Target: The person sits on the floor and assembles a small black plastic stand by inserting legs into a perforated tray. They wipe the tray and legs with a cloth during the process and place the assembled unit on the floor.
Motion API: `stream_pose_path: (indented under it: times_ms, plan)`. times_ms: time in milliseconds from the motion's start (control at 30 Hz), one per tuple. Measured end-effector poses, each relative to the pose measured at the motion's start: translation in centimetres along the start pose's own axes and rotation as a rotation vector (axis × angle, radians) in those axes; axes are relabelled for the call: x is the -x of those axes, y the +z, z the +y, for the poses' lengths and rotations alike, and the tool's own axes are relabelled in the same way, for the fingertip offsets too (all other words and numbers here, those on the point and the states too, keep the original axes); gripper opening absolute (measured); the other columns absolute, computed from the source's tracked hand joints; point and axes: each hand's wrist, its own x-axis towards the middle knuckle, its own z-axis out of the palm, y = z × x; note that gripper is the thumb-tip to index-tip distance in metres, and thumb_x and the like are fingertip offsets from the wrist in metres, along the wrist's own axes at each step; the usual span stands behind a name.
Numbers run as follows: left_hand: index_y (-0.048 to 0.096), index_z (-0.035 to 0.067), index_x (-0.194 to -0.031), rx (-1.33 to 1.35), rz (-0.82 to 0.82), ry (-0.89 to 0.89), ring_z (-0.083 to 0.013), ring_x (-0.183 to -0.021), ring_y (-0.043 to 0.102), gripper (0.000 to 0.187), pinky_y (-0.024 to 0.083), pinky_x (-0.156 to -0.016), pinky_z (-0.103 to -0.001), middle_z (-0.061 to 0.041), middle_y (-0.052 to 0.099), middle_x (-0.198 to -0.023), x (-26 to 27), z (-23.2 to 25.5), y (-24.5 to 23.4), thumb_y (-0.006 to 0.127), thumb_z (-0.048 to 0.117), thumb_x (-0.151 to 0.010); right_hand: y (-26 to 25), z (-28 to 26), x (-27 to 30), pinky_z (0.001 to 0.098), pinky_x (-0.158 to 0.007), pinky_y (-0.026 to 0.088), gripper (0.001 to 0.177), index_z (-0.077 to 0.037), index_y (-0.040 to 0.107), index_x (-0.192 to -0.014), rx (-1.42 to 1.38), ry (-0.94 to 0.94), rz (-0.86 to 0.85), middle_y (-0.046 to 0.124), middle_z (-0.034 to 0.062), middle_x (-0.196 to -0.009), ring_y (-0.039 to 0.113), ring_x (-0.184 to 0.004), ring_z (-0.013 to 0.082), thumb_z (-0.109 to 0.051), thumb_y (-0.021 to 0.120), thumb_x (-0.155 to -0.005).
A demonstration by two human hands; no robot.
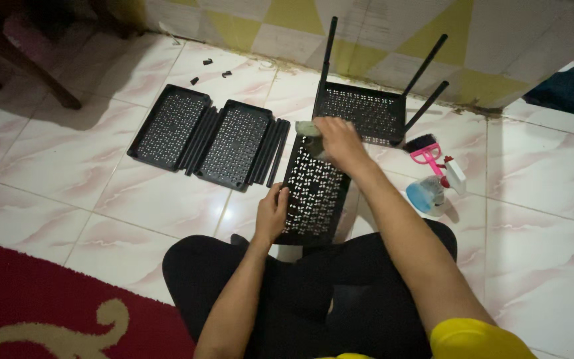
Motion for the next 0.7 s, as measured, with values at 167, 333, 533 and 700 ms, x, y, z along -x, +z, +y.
stream_pose_path:
  times_ms: [167, 333, 533, 700]
  plan:
    - [0.064, 0.0, -0.121, 0.02, 0.075, -0.027, -0.0197, -0.071, 0.065, 0.034, 0.05, -0.064, -0.036, -0.014, 0.072, -0.081, -0.1, -0.9, 0.5, 0.052, 0.028, -0.106, 1.9, 5.1, 2.4, 0.052, -0.099, 0.046, 0.044, -0.003, 0.049, -0.139, -0.069, 0.13, 0.364, 0.064, 0.0273, -0.128, 0.059, -0.118, 0.0489, -0.006, 0.056, -0.095]
    - [0.062, 0.0, -0.122, 0.072, 0.152, -0.001, -0.0215, -0.083, 0.069, 0.035, 0.053, -0.073, -0.035, -0.014, 0.074, -0.092, -0.3, -2.5, 1.7, 0.048, 0.029, -0.108, 12.2, 4.6, 4.8, 0.054, -0.088, 0.049, 0.046, 0.0, 0.039, -0.146, -0.545, 0.706, 0.557, 0.067, 0.0303, -0.114, 0.062, -0.105, 0.0509, -0.014, 0.042, -0.102]
    - [0.058, -0.004, -0.13, -0.028, 0.375, 0.17, -0.0348, -0.103, 0.069, 0.039, 0.052, -0.088, -0.045, -0.024, 0.072, -0.112, -1.0, -3.4, -0.1, 0.047, 0.031, -0.117, 21.5, 2.0, 16.8, 0.0558, -0.09, 0.049, 0.038, 0.014, 0.051, -0.126, -0.251, 0.302, 0.169, 0.059, 0.0403, -0.114, 0.06, -0.102, 0.0542, -0.007, 0.047, -0.095]
    - [0.059, 0.003, -0.129, -0.121, 0.03, -0.176, -0.0384, -0.076, 0.07, 0.044, 0.05, -0.07, -0.046, -0.024, 0.07, -0.082, -0.5, -1.6, 1.3, 0.043, 0.037, -0.106, 16.2, 7.9, 11.4, 0.06, -0.089, 0.048, 0.031, 0.006, 0.058, -0.11, -0.183, 0.584, 0.292, 0.067, 0.0337, -0.107, 0.062, -0.1, 0.0534, -0.02, 0.041, -0.109]
